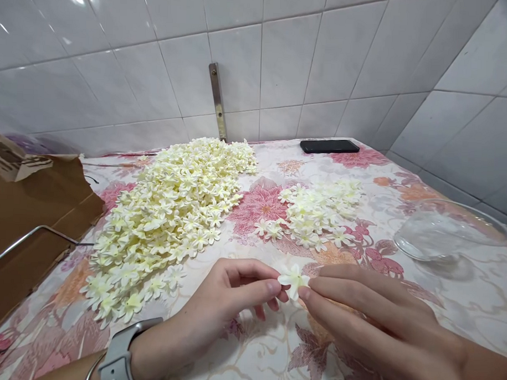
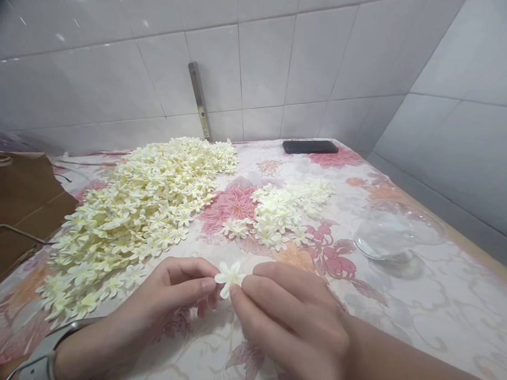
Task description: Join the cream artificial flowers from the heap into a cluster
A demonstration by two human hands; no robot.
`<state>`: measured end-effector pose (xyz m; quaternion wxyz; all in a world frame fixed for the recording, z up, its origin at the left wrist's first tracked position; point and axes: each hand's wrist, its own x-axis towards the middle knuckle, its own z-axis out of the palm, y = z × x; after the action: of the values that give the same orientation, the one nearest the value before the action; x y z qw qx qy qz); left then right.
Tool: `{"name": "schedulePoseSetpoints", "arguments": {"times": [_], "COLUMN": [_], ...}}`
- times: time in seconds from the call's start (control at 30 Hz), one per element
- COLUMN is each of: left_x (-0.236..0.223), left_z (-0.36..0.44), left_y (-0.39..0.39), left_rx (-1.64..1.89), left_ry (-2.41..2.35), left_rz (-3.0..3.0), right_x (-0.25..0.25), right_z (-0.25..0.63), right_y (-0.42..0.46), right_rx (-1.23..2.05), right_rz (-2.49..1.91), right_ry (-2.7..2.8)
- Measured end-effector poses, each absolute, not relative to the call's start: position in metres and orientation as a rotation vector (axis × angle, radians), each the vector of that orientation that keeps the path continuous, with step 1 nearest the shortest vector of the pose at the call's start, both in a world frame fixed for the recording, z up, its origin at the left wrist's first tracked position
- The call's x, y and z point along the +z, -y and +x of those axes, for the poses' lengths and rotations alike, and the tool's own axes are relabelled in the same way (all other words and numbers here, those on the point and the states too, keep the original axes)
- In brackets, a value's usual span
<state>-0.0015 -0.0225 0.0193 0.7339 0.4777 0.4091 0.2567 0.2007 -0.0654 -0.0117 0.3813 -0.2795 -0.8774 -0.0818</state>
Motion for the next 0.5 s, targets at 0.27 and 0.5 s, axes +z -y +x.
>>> {"name": "schedulePoseSetpoints", "arguments": {"times": [0.27, 0.5], "left_x": [0.016, 0.019], "left_z": [-0.004, 0.000], "left_y": [0.026, 0.030], "left_rx": [0.496, 0.544], "left_ry": [-0.834, -0.866], "left_rz": [1.002, 0.978], "right_x": [-0.016, -0.024], "right_z": [0.183, 0.164], "right_y": [0.074, 0.082], "right_rx": [-0.288, -0.235], "right_rz": [-0.817, -0.956], "right_ry": [2.018, 1.814]}}
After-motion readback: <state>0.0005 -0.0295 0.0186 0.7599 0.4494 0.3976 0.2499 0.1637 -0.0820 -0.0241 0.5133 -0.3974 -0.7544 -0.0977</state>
